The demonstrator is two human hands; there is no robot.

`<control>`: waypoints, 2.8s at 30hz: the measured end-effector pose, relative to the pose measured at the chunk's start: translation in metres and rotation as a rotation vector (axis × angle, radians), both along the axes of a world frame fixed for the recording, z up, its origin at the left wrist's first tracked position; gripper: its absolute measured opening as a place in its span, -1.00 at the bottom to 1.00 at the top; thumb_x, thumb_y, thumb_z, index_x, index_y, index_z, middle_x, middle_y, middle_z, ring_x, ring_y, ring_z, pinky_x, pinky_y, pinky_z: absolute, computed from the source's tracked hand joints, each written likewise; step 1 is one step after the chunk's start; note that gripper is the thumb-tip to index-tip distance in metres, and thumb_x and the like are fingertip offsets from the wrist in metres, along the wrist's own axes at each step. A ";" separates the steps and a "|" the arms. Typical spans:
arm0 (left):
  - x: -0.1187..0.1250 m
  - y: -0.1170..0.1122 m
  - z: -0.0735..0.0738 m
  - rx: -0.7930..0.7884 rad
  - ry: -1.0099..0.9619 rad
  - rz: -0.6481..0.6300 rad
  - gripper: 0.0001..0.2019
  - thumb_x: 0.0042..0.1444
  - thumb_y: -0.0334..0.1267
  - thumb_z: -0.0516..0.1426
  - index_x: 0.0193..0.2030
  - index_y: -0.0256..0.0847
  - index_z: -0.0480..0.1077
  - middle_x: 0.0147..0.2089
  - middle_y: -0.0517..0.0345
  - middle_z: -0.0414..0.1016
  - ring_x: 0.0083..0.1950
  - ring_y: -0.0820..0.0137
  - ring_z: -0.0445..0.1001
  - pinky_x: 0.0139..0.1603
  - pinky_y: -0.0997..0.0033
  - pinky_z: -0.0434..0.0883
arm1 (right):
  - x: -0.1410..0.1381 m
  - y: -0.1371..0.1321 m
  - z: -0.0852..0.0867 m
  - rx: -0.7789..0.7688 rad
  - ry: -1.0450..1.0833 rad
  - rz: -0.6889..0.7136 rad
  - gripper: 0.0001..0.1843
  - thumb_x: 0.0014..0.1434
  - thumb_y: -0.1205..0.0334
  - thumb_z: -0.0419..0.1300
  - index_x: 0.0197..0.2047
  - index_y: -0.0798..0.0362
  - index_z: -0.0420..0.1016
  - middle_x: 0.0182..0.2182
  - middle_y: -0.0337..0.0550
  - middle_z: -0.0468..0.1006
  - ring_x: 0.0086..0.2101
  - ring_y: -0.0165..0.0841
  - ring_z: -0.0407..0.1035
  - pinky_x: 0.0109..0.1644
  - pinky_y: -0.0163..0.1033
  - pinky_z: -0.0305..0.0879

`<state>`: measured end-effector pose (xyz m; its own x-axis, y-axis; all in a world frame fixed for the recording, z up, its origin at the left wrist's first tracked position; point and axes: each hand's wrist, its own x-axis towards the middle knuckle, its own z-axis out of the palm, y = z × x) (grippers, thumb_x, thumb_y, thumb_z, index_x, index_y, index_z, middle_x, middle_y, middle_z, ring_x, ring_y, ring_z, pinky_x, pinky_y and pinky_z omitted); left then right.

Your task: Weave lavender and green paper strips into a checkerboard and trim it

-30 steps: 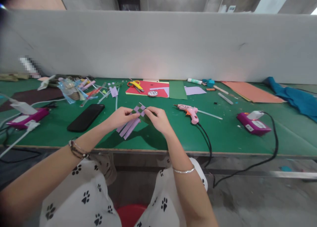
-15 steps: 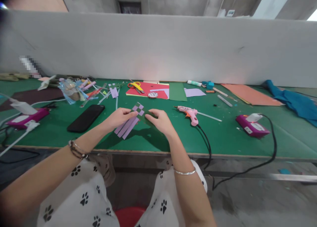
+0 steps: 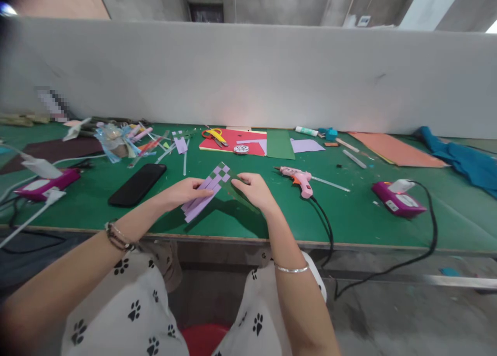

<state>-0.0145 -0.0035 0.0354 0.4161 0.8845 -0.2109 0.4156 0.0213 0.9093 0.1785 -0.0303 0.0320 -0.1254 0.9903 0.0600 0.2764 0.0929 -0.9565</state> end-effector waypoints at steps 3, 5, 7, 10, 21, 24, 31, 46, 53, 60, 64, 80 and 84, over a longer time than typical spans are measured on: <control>-0.001 0.000 -0.001 -0.007 0.019 -0.013 -0.66 -0.27 -0.01 0.27 -0.52 -0.28 0.39 -0.62 0.31 0.28 -0.62 0.57 0.16 -0.64 0.57 0.04 | -0.002 -0.001 0.001 -0.025 0.052 -0.005 -0.76 -0.06 0.06 0.15 -0.55 0.07 0.32 -0.66 -0.33 0.35 -0.63 -0.51 0.21 -0.56 -0.37 0.12; -0.002 0.000 -0.002 -0.021 0.029 -0.017 -0.64 -0.24 0.01 0.27 -0.50 -0.27 0.38 -0.64 0.33 0.24 -0.66 0.58 0.12 -0.69 0.57 -0.01 | -0.003 -0.001 0.002 -0.043 0.106 0.020 -0.74 -0.03 0.02 0.12 -0.49 0.06 0.35 -0.66 -0.33 0.37 -0.63 -0.49 0.25 -0.56 -0.37 0.17; -0.003 0.001 -0.003 -0.028 0.027 -0.006 -0.66 -0.20 0.00 0.26 -0.49 -0.26 0.36 -0.66 0.35 0.21 -0.69 0.59 0.10 -0.72 0.57 -0.03 | -0.004 -0.002 0.003 -0.059 0.148 0.074 -0.75 -0.01 0.02 0.12 -0.44 0.06 0.35 -0.62 -0.30 0.43 -0.61 -0.47 0.30 -0.54 -0.35 0.23; -0.003 0.002 -0.004 -0.018 0.014 0.029 -0.71 -0.13 -0.06 0.24 -0.51 -0.25 0.32 -0.69 0.36 0.19 -0.72 0.59 0.09 -0.74 0.57 -0.02 | -0.003 -0.002 0.002 -0.048 0.108 0.133 -0.85 -0.03 0.16 0.17 -0.43 0.07 0.36 -0.57 -0.28 0.49 -0.60 -0.48 0.33 -0.49 -0.35 0.28; -0.006 0.000 0.000 -0.136 -0.155 -0.071 -0.70 -0.26 -0.14 0.30 -0.38 -0.26 0.44 -0.42 0.16 0.50 -0.37 0.40 0.45 -0.42 0.49 0.36 | 0.003 0.000 -0.002 -0.053 -0.011 0.161 -0.91 -0.02 0.27 0.14 -0.50 0.10 0.41 -0.56 -0.25 0.54 -0.63 -0.50 0.33 -0.50 -0.36 0.26; -0.002 0.001 -0.003 -0.103 -0.172 -0.015 -0.77 -0.21 -0.17 0.28 -0.45 -0.25 0.41 -0.47 0.19 0.48 -0.41 0.43 0.44 -0.42 0.51 0.35 | 0.001 0.001 -0.003 -0.053 0.009 0.190 -0.91 -0.03 0.27 0.14 -0.50 0.09 0.40 -0.57 -0.27 0.53 -0.63 -0.50 0.33 -0.47 -0.35 0.27; 0.003 0.002 -0.003 -0.014 -0.130 0.027 -0.80 -0.18 -0.18 0.24 -0.52 -0.25 0.37 -0.55 0.26 0.42 -0.51 0.50 0.36 -0.47 0.52 0.28 | -0.001 0.001 -0.003 -0.020 -0.002 0.197 -0.90 -0.05 0.23 0.15 -0.48 0.09 0.38 -0.56 -0.29 0.51 -0.60 -0.49 0.33 -0.46 -0.34 0.25; -0.001 0.000 -0.004 -0.096 -0.235 0.019 -0.68 -0.20 -0.01 0.26 -0.51 -0.27 0.43 -0.47 0.11 0.53 -0.40 0.39 0.46 -0.38 0.46 0.38 | 0.000 0.001 -0.004 0.004 -0.018 0.235 -0.90 -0.05 0.23 0.14 -0.48 0.09 0.39 -0.52 -0.27 0.51 -0.55 -0.46 0.36 -0.38 -0.30 0.28; -0.010 -0.006 0.004 -0.120 -0.227 0.082 -0.71 -0.09 -0.06 0.21 -0.57 -0.26 0.37 -0.61 0.19 0.40 -0.42 0.39 0.42 -0.43 0.48 0.33 | 0.013 -0.005 0.005 -0.024 -0.087 0.250 -0.90 -0.09 0.25 0.18 -0.43 0.07 0.37 -0.58 -0.33 0.45 -0.60 -0.49 0.30 -0.44 -0.32 0.26; -0.018 0.001 -0.003 -0.014 -0.170 0.098 -0.70 -0.24 -0.04 0.24 -0.50 -0.25 0.39 -0.54 0.31 0.32 -0.45 0.51 0.28 -0.39 0.52 0.24 | 0.016 -0.004 0.005 0.023 -0.136 0.173 -0.88 -0.08 0.27 0.14 -0.39 0.06 0.38 -0.55 -0.33 0.45 -0.60 -0.51 0.26 -0.43 -0.33 0.23; -0.015 0.000 0.002 0.044 -0.120 0.056 -0.73 -0.23 -0.08 0.22 -0.46 -0.25 0.40 -0.51 0.28 0.34 -0.45 0.50 0.28 -0.44 0.52 0.23 | 0.016 -0.003 0.003 0.003 -0.177 0.197 -0.85 -0.06 0.25 0.13 -0.35 0.06 0.40 -0.53 -0.31 0.46 -0.57 -0.50 0.23 -0.49 -0.34 0.19; -0.019 0.005 0.007 0.115 -0.016 0.079 -0.75 -0.17 -0.08 0.19 -0.46 -0.24 0.40 -0.44 0.18 0.45 -0.41 0.43 0.37 -0.46 0.51 0.27 | 0.014 0.004 -0.006 0.171 -0.027 -0.129 -0.65 -0.10 0.16 0.15 -0.18 0.03 0.41 -0.66 -0.42 0.20 -0.57 -0.45 0.21 -0.43 -0.29 0.13; -0.019 0.007 0.005 0.210 0.027 0.036 -0.70 -0.16 -0.01 0.17 -0.44 -0.25 0.44 -0.46 0.20 0.44 -0.50 0.50 0.27 -0.53 0.54 0.15 | 0.011 0.003 -0.006 0.180 -0.016 -0.111 -0.63 -0.11 0.15 0.15 -0.17 0.03 0.40 -0.64 -0.42 0.19 -0.57 -0.46 0.19 -0.42 -0.28 0.14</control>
